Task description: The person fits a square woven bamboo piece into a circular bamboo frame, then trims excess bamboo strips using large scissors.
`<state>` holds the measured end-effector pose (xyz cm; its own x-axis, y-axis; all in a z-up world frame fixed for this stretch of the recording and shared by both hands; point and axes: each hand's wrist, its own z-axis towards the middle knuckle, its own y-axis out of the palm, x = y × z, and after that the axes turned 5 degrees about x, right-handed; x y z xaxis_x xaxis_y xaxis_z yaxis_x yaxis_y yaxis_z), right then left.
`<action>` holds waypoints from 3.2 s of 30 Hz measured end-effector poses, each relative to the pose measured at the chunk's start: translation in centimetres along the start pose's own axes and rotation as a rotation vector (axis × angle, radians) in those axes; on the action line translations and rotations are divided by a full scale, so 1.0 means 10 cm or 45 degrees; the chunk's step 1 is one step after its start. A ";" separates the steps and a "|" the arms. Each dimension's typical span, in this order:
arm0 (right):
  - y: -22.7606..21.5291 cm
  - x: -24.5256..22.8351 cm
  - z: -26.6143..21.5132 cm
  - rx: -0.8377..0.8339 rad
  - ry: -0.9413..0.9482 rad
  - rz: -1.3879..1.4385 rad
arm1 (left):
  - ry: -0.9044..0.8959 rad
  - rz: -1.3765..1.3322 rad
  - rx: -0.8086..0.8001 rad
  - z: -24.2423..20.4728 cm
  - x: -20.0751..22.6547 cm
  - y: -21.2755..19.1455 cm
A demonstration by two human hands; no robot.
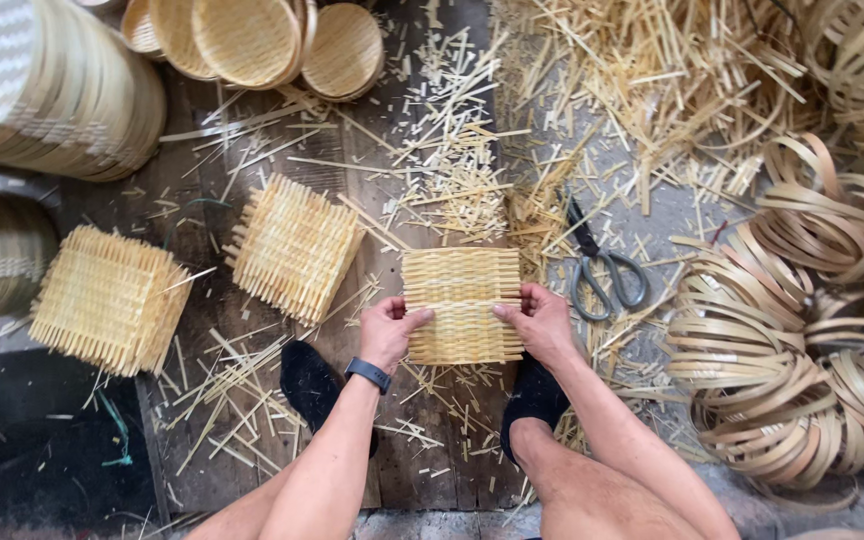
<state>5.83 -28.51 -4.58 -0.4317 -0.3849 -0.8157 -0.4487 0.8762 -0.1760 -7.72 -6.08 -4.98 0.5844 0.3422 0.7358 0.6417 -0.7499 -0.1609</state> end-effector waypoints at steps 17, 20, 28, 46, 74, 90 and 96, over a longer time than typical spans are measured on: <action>-2.72 -0.07 -0.40 1.299 -0.409 -0.206 | 0.326 0.286 0.293 -0.04 -0.13 -0.09; -3.54 0.06 -0.52 1.519 -0.308 -0.384 | 0.417 0.196 0.352 0.10 -0.26 -0.27; -4.78 0.05 -0.44 1.522 0.348 -1.134 | 0.402 0.127 0.574 0.64 -0.60 -1.07; -5.38 0.19 -0.22 1.146 0.389 -1.721 | 0.300 0.405 0.695 0.96 -0.24 -1.32; -3.03 -0.99 -2.01 0.733 -0.660 0.712 | 0.923 0.157 0.312 -0.87 0.64 -0.33; -0.61 -1.42 -1.38 -0.145 -0.159 0.582 | 0.063 -1.705 -0.709 -1.26 0.99 0.63; -0.64 -1.64 -1.37 0.095 -0.652 -0.230 | -0.108 -1.385 -0.793 -1.46 1.15 0.46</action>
<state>5.11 -31.79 17.48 0.0917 -0.3568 -0.9297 -0.4160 0.8345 -0.3613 -5.35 -13.86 12.35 -0.0544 0.9682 0.2441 0.4809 -0.1889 0.8562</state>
